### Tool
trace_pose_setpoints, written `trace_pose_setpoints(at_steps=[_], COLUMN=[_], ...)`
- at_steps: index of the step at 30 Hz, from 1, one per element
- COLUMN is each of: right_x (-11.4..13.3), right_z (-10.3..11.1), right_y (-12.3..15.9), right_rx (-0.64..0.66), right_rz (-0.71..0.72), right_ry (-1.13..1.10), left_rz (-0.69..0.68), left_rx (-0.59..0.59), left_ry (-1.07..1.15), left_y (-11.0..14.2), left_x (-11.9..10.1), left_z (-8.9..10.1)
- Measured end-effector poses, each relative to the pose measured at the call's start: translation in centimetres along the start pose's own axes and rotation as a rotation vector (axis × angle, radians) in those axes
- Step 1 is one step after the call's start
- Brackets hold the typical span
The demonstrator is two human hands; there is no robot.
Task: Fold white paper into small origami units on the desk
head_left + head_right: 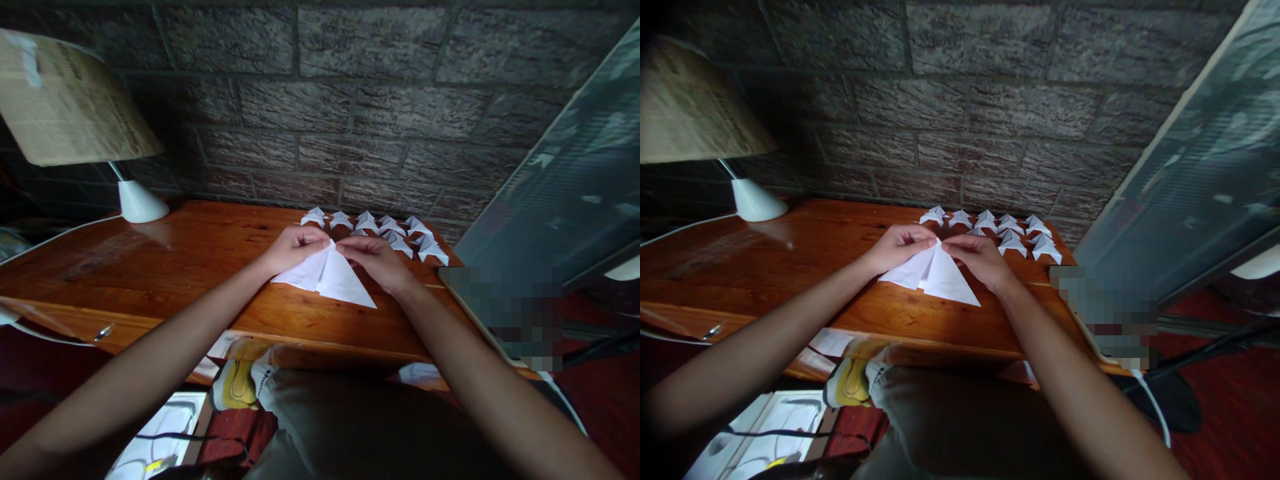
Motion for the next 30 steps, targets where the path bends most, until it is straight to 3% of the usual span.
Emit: trace_pose_setpoints(at_steps=[7, 17, 19, 25, 30], right_x=[0.7, 0.6, 0.5, 1.0, 1.2], right_z=[-0.3, -0.8, -0.6, -0.8, -1.9], right_y=[0.7, 0.7, 0.5, 1.1, 1.8], right_rx=[0.047, 0.079, 0.040, -0.275, -0.275], right_rz=[0.055, 0.003, 0.043, 0.381, 0.448], right_ry=[0.157, 0.091, 0.130, 0.503, 0.679], left_rz=[0.024, 0.110, 0.117, 0.088, 0.071], left_rx=[0.004, 0.027, 0.015, 0.011, 0.015], left_ry=[0.103, 0.238, 0.243, 0.134, 0.126], left_y=[0.1, 0.1, 0.1, 0.2, 0.2], left_x=[-0.2, -0.5, -0.4, 0.1, 0.2], left_z=[-0.5, -0.6, -0.6, -0.7, -0.8])
Point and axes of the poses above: each hand's wrist, its own y-axis away from the middle knuckle, its own z-axis out of the back of the hand, x = y × z, the point moved 4 cm from there along -y, towards the middle knuckle, and after that the axes turned 15 degrees about -z, right-handed, at the moved point
